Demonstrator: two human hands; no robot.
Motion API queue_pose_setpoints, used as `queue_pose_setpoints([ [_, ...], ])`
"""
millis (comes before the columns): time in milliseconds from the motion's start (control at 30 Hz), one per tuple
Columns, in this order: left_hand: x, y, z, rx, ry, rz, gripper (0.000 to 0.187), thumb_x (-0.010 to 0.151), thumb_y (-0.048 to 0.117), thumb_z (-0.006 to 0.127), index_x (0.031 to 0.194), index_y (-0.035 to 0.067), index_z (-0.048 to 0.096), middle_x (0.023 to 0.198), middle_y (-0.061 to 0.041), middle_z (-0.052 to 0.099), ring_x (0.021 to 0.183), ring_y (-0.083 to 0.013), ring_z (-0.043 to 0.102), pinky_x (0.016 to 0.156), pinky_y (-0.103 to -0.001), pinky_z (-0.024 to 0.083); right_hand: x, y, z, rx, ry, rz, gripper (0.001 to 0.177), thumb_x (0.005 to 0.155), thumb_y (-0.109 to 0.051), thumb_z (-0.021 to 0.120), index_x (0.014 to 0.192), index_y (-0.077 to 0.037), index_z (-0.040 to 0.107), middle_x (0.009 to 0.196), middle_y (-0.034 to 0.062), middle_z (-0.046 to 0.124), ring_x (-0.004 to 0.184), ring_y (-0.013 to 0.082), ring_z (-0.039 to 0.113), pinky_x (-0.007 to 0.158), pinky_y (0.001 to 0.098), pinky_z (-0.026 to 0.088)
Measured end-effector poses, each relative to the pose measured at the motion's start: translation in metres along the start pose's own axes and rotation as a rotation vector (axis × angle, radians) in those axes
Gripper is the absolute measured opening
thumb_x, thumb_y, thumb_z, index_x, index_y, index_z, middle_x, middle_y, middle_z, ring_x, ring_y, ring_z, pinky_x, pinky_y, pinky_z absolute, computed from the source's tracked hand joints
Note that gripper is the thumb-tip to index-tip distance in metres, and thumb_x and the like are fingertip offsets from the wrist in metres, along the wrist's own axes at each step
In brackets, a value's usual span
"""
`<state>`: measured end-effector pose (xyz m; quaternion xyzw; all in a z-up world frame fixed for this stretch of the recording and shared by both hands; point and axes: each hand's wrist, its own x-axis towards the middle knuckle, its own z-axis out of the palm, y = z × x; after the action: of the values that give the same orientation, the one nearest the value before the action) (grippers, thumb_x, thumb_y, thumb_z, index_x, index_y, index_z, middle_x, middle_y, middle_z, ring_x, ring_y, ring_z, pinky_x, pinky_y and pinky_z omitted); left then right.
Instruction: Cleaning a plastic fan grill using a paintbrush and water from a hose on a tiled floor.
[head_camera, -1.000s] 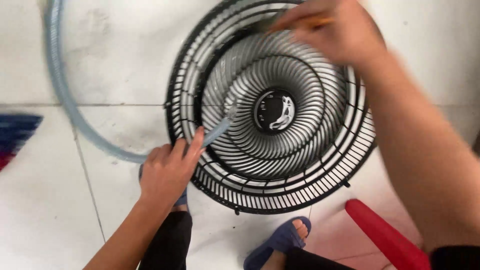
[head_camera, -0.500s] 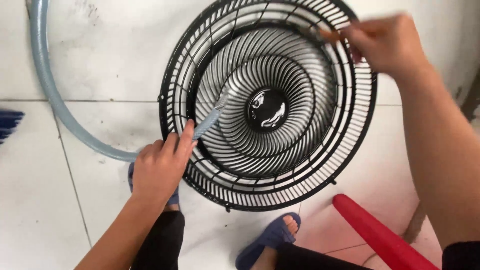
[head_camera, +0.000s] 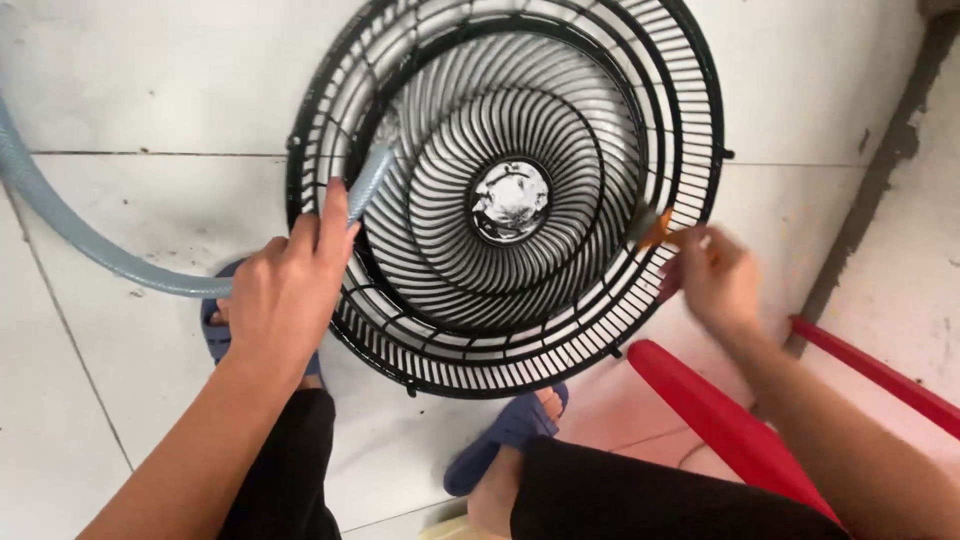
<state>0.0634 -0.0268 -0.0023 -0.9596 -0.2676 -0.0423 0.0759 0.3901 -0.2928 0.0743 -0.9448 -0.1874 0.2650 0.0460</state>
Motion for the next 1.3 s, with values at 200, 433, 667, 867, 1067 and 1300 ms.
queue_pose_setpoints([
  [200, 0.004, 0.001, -0.009, -0.101, -0.073, -0.033, 0.037, 0.108, 0.042, 0.063, 0.135, 0.016, 0.065, 0.075, 0.01, 0.063, 0.047, -0.0039, 0.06, 0.049, -0.016, 0.055, -0.044, -0.008, 0.021, 0.43, -0.179, 0.37, 0.023, 0.104, -0.009, 0.044, 0.108, 0.002, 0.063, 0.078, 0.0269, 0.07, 0.066, 0.0365, 0.073, 0.066, 0.0493, 0.064],
  [433, 0.009, -0.002, -0.011, -0.184, -0.107, -0.031, 0.036, 0.108, 0.039, 0.065, 0.132, 0.013, 0.063, 0.079, 0.005, 0.067, 0.046, -0.0072, 0.063, 0.045, -0.021, 0.055, -0.08, -0.003, 0.049, 0.472, -0.419, 0.397, 0.022, 0.095, -0.004, 0.05, 0.107, 0.003, 0.067, 0.072, 0.0297, 0.073, 0.057, 0.0358, 0.075, 0.062, 0.0463, 0.065],
  [667, 0.012, -0.005, -0.022, -0.249, -0.191, -0.025, 0.037, 0.109, 0.039, 0.063, 0.134, 0.012, 0.06, 0.081, 0.004, 0.068, 0.048, -0.0091, 0.065, 0.044, -0.023, 0.057, -0.108, -0.065, 0.037, -0.079, -0.658, -0.619, 0.027, 0.095, -0.007, 0.06, 0.121, -0.002, 0.069, 0.076, 0.0276, 0.076, 0.062, 0.0391, 0.078, 0.053, 0.0424, 0.065],
  [867, 0.01, -0.004, -0.014, -0.33, -0.175, -0.043, 0.035, 0.109, 0.036, 0.062, 0.133, 0.011, 0.057, 0.082, 0.001, 0.069, 0.051, -0.0123, 0.068, 0.047, -0.026, 0.059, -0.109, -0.063, 0.081, -0.252, -0.494, -1.211, 0.024, 0.098, -0.014, 0.059, 0.12, -0.005, 0.064, 0.075, 0.012, 0.068, 0.062, 0.0251, 0.074, 0.054, 0.03, 0.059],
  [1067, 0.012, -0.003, -0.016, -0.407, -0.196, -0.051, 0.036, 0.109, 0.033, 0.062, 0.135, 0.008, 0.057, 0.081, -0.003, 0.069, 0.05, -0.0151, 0.067, 0.046, -0.029, 0.059, -0.101, -0.071, 0.049, -0.348, -0.536, -1.229, 0.031, 0.093, -0.008, 0.061, 0.122, 0.003, 0.062, 0.069, 0.0151, 0.068, 0.058, 0.0251, 0.073, 0.053, 0.0318, 0.059],
  [1300, 0.011, -0.004, -0.01, -0.602, -0.195, -0.07, 0.033, 0.108, 0.028, 0.059, 0.135, 0.008, 0.055, 0.082, -0.006, 0.07, 0.053, -0.0201, 0.069, 0.047, -0.034, 0.06, -0.1, -0.117, 0.067, -0.302, -0.406, -1.256, 0.031, 0.097, -0.01, 0.054, 0.126, -0.002, 0.061, 0.064, 0.0104, 0.063, 0.049, 0.0218, 0.068, 0.049, 0.0309, 0.056],
])
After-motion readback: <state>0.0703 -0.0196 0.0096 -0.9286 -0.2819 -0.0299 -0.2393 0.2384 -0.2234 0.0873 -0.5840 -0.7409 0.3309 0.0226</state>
